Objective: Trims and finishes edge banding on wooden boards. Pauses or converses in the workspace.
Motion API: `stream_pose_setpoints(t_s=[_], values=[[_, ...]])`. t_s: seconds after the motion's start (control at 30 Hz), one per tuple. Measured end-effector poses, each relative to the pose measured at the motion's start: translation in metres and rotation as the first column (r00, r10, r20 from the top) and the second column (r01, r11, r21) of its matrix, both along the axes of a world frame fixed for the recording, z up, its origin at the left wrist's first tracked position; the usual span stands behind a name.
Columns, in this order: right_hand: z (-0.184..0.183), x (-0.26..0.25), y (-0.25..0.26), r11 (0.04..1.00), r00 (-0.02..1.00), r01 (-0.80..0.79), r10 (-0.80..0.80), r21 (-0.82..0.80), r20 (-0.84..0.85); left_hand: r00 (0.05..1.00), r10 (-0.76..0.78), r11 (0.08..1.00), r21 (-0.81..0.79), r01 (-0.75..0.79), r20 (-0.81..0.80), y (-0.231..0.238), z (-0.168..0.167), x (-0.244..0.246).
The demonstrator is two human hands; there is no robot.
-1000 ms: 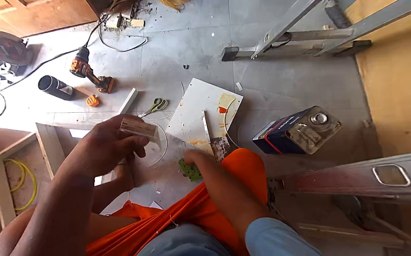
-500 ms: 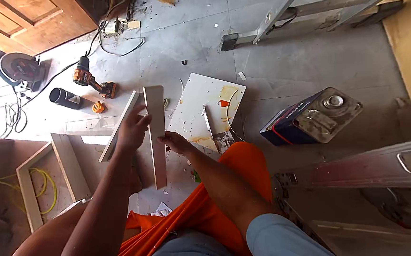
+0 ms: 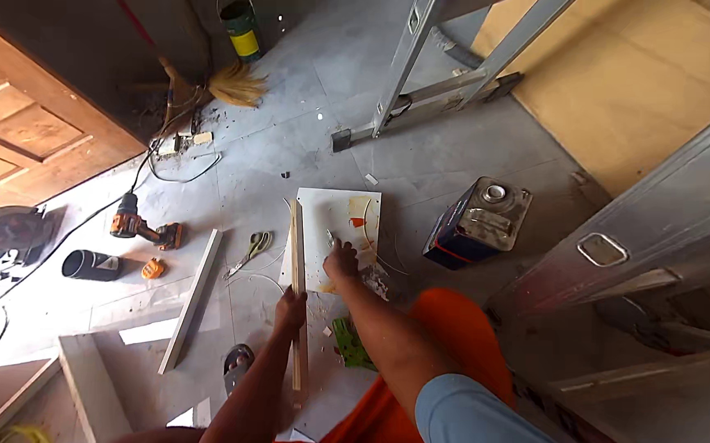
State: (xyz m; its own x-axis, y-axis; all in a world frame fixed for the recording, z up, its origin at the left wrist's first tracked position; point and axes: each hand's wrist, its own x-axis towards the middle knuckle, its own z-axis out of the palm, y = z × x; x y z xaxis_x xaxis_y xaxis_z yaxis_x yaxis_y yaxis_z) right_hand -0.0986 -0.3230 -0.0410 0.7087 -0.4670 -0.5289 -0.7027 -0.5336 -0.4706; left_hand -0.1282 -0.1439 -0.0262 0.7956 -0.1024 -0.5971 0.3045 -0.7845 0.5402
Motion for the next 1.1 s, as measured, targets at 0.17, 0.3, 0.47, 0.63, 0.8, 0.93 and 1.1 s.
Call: stream_pose_setpoints(t_s=[0.17, 0.3, 0.47, 0.63, 0.8, 0.93, 1.1], values=[[-0.026, 0.006, -0.004, 0.999, 0.994, 0.009, -0.013, -0.037, -0.107, 0.987, -0.146, 0.968, 0.196, 0.155, -0.059, -0.009, -0.036, 0.013], [-0.029, 0.014, 0.001, 0.997, 0.99, 0.072, -0.07, 0.015, -0.125, 0.926, -0.329, 0.858, 0.352, 0.375, -0.186, -0.02, -0.037, 0.054], [-0.031, 0.011, 0.005, 0.956, 0.962, 0.272, -0.272, 0.107, -0.008, 0.907, -0.404, 0.824, 0.385, 0.417, -0.118, -0.049, -0.026, 0.123], [-0.025, 0.005, 0.024, 0.806, 0.883, 0.422, -0.469, 0.414, 0.013, 0.862, -0.479, 0.873, 0.195, 0.448, 0.165, -0.104, -0.043, 0.217], [-0.02, -0.003, 0.052, 0.741, 0.834, 0.503, -0.552, 0.445, -0.023, 0.81, -0.476, 0.879, 0.154, 0.452, 0.342, -0.129, -0.078, 0.253], [-0.012, -0.012, 0.059, 0.668, 0.766, 0.607, -0.636, 0.43, -0.094, 0.768, -0.497, 0.867, 0.271, 0.419, 0.403, -0.13, -0.084, 0.248], [-0.024, -0.023, 0.084, 0.655, 0.747, 0.658, -0.629, 0.371, -0.215, 0.78, -0.477, 0.877, 0.28, 0.39, 0.405, -0.126, -0.086, 0.251]])
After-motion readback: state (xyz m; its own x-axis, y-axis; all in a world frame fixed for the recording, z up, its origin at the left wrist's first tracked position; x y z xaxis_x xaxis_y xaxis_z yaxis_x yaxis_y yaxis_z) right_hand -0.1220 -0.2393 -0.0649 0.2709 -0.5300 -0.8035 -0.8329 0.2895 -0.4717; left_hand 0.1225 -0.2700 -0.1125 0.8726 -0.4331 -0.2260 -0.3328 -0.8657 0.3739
